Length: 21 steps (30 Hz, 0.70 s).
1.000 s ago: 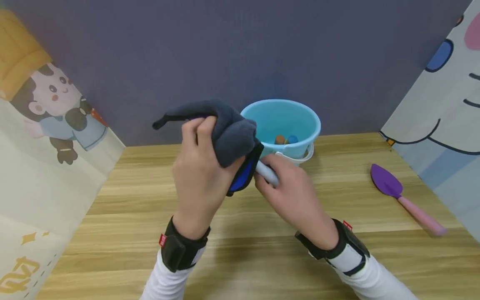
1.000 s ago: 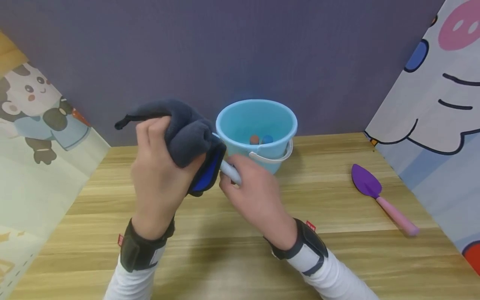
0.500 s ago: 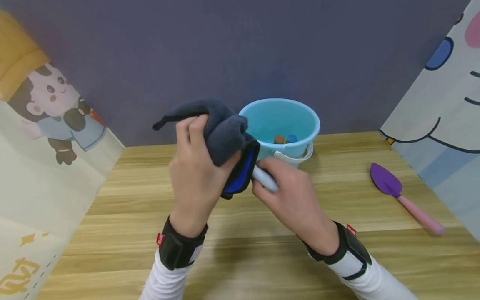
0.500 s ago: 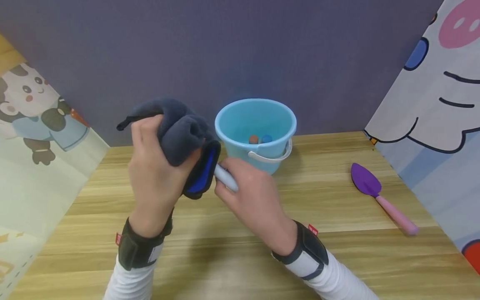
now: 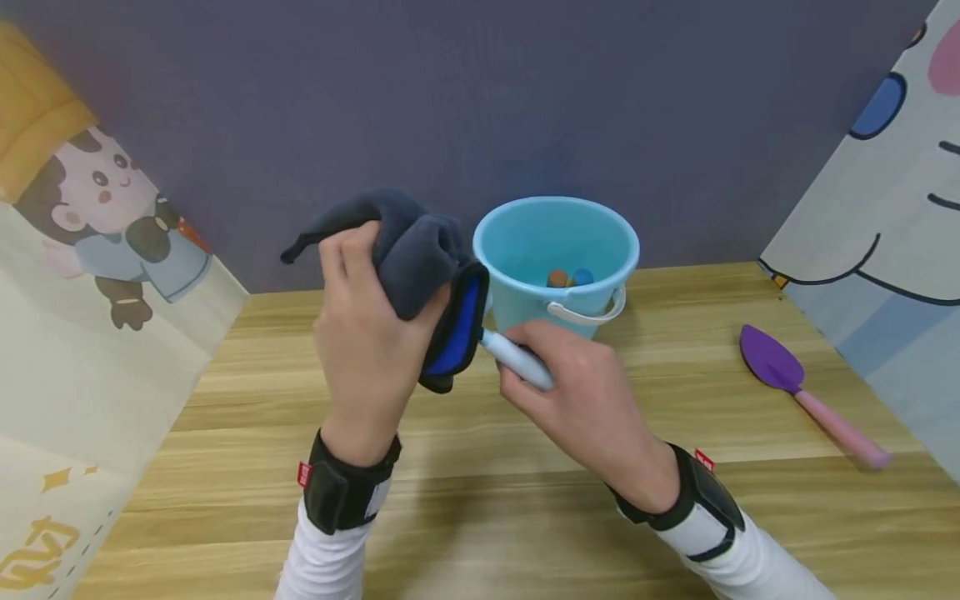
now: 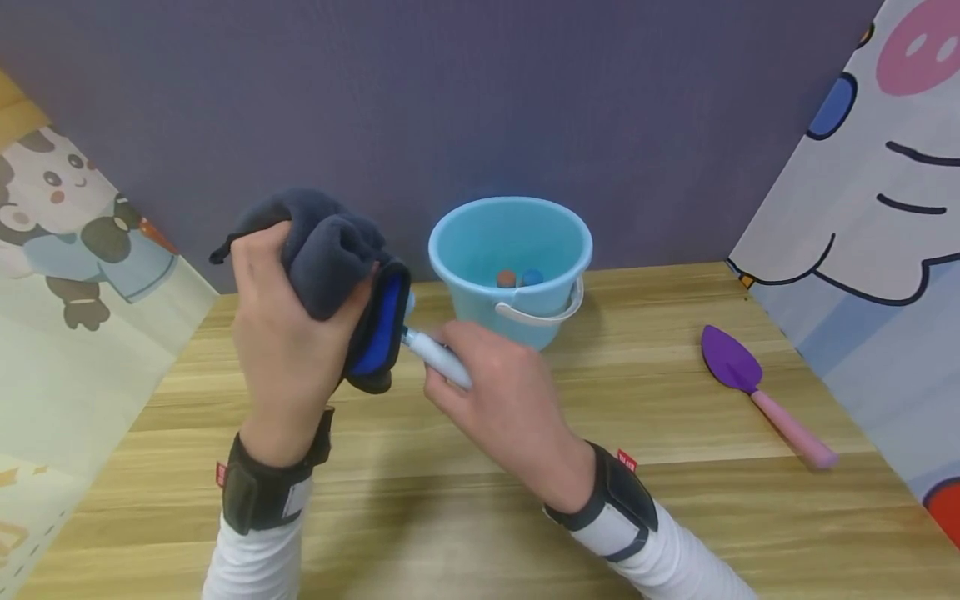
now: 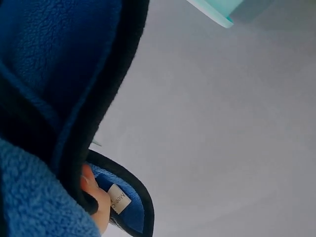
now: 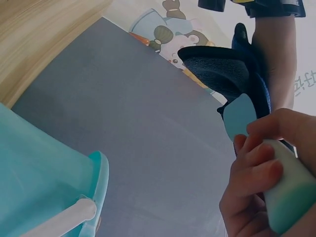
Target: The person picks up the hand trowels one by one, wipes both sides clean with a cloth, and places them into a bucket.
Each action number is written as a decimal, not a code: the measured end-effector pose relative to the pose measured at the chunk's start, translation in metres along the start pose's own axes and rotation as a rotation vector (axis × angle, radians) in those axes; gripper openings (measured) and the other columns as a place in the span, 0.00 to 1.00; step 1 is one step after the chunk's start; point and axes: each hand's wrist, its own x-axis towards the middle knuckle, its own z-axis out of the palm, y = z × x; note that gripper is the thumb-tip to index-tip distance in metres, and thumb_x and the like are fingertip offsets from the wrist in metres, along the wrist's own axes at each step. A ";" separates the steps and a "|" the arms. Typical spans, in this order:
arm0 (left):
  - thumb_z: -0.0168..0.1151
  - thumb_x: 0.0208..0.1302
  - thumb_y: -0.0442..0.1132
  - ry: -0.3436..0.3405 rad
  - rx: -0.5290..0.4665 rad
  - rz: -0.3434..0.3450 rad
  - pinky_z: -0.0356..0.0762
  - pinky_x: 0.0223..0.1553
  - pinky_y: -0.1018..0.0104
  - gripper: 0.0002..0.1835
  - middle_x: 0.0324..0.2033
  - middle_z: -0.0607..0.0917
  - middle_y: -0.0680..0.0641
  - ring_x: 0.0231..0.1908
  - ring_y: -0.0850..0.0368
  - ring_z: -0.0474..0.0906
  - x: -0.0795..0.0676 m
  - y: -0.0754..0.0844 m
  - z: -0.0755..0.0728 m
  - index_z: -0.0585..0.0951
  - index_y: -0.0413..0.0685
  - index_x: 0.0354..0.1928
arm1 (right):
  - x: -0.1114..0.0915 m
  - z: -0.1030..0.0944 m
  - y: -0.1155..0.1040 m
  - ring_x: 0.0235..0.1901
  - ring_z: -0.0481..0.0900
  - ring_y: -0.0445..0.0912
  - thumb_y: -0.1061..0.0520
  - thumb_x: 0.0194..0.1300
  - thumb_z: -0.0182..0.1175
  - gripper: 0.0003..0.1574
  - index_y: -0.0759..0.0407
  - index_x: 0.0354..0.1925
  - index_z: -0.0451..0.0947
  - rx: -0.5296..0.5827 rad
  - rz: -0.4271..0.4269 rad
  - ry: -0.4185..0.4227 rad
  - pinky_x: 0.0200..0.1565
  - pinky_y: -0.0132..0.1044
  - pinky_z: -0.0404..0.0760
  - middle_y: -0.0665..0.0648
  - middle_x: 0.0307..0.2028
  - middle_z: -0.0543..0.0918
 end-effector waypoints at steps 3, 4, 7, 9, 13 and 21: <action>0.66 0.57 0.52 0.002 0.011 -0.016 0.84 0.32 0.39 0.32 0.47 0.75 0.33 0.36 0.40 0.81 0.001 -0.003 -0.002 0.70 0.39 0.56 | 0.000 0.000 -0.001 0.23 0.74 0.38 0.59 0.55 0.63 0.06 0.56 0.34 0.82 -0.003 -0.009 -0.005 0.26 0.35 0.78 0.50 0.25 0.82; 0.66 0.57 0.52 0.003 0.011 -0.019 0.85 0.32 0.39 0.32 0.47 0.75 0.33 0.36 0.40 0.81 0.001 -0.004 -0.002 0.70 0.39 0.56 | 0.001 0.000 -0.001 0.23 0.74 0.38 0.59 0.55 0.62 0.06 0.56 0.34 0.82 -0.004 -0.011 -0.005 0.26 0.35 0.78 0.50 0.25 0.82; 0.66 0.57 0.52 0.008 0.005 -0.035 0.84 0.33 0.38 0.32 0.46 0.75 0.33 0.37 0.40 0.81 0.002 -0.006 -0.004 0.70 0.39 0.57 | 0.001 0.000 -0.002 0.23 0.73 0.38 0.59 0.54 0.63 0.06 0.55 0.34 0.82 -0.001 -0.017 -0.007 0.25 0.35 0.79 0.49 0.24 0.82; 0.66 0.57 0.52 0.012 0.004 -0.046 0.84 0.34 0.38 0.32 0.46 0.75 0.33 0.37 0.39 0.81 0.003 -0.007 -0.005 0.70 0.40 0.57 | 0.001 0.000 -0.002 0.23 0.73 0.38 0.59 0.54 0.63 0.05 0.55 0.33 0.82 0.001 -0.023 -0.008 0.25 0.35 0.78 0.49 0.24 0.82; 0.65 0.57 0.51 0.020 0.009 -0.060 0.83 0.34 0.37 0.31 0.47 0.75 0.33 0.37 0.39 0.80 0.004 -0.010 -0.006 0.70 0.39 0.57 | 0.001 -0.001 -0.001 0.23 0.73 0.38 0.59 0.55 0.63 0.06 0.56 0.33 0.82 0.008 -0.026 -0.019 0.25 0.35 0.78 0.50 0.25 0.82; 0.64 0.58 0.50 0.035 0.032 -0.072 0.83 0.35 0.36 0.31 0.48 0.74 0.32 0.37 0.38 0.80 0.008 -0.015 -0.008 0.70 0.38 0.57 | 0.003 -0.001 0.001 0.24 0.73 0.38 0.58 0.56 0.63 0.06 0.55 0.34 0.82 0.047 -0.023 -0.032 0.26 0.35 0.78 0.50 0.26 0.83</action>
